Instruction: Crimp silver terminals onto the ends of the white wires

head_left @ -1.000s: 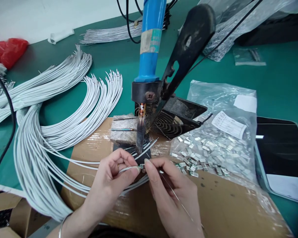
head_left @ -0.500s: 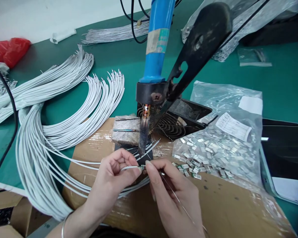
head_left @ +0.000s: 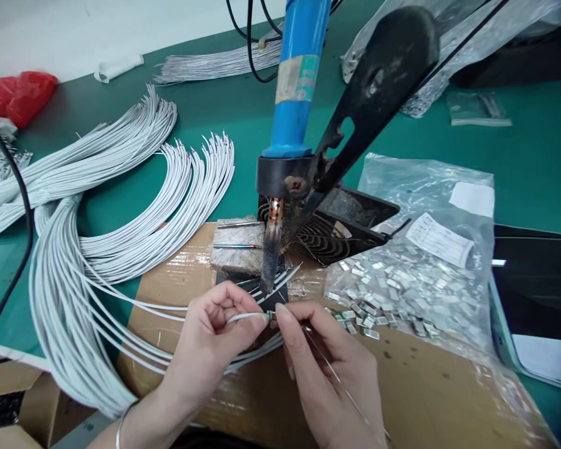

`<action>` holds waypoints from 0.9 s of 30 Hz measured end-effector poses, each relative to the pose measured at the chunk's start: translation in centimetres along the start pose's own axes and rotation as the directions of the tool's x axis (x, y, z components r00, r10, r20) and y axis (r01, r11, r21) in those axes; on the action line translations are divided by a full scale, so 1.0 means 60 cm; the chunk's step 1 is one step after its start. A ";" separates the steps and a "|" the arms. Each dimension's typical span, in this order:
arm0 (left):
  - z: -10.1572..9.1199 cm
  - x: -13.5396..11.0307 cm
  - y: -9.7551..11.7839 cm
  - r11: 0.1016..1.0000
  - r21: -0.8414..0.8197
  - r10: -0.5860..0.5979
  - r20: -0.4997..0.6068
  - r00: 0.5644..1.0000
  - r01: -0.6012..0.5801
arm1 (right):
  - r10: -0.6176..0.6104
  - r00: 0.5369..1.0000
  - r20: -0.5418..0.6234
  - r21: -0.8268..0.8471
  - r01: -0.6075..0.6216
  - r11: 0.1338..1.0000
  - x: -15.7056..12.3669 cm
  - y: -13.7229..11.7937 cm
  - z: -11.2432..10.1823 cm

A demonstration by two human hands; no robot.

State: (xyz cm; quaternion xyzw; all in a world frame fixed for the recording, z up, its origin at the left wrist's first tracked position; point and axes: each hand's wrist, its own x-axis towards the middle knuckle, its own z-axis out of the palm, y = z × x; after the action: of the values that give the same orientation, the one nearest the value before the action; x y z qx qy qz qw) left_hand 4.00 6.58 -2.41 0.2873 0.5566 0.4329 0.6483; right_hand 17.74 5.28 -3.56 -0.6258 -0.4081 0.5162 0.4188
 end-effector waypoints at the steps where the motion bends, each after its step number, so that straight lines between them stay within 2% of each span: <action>1: 0.000 0.001 -0.001 1.000 0.006 -0.006 -0.002 1.000 0.006 | 0.001 1.000 -0.003 0.001 -0.001 1.000 0.000 0.000 0.000; 21: 0.000 -0.002 -0.003 0.994 -0.097 -0.050 -0.024 0.998 0.048 | 0.027 0.999 0.018 -0.009 -0.027 1.000 0.001 0.000 0.000; 24: 0.001 -0.001 -0.004 0.994 -0.102 -0.037 -0.044 0.998 0.032 | -0.008 1.000 -0.006 -0.048 0.008 0.999 0.000 0.002 0.001; 27: 0.002 0.001 -0.004 0.995 -0.100 -0.026 -0.080 0.996 0.018 | -0.093 0.993 -0.067 -0.095 0.086 0.992 -0.003 0.007 0.003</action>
State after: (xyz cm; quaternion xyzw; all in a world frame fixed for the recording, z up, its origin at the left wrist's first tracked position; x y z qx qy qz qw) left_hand 4.17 6.55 -2.60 0.2309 0.5634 0.4642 0.6433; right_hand 17.58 5.00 -3.93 -0.6435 -0.4439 0.4548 0.4266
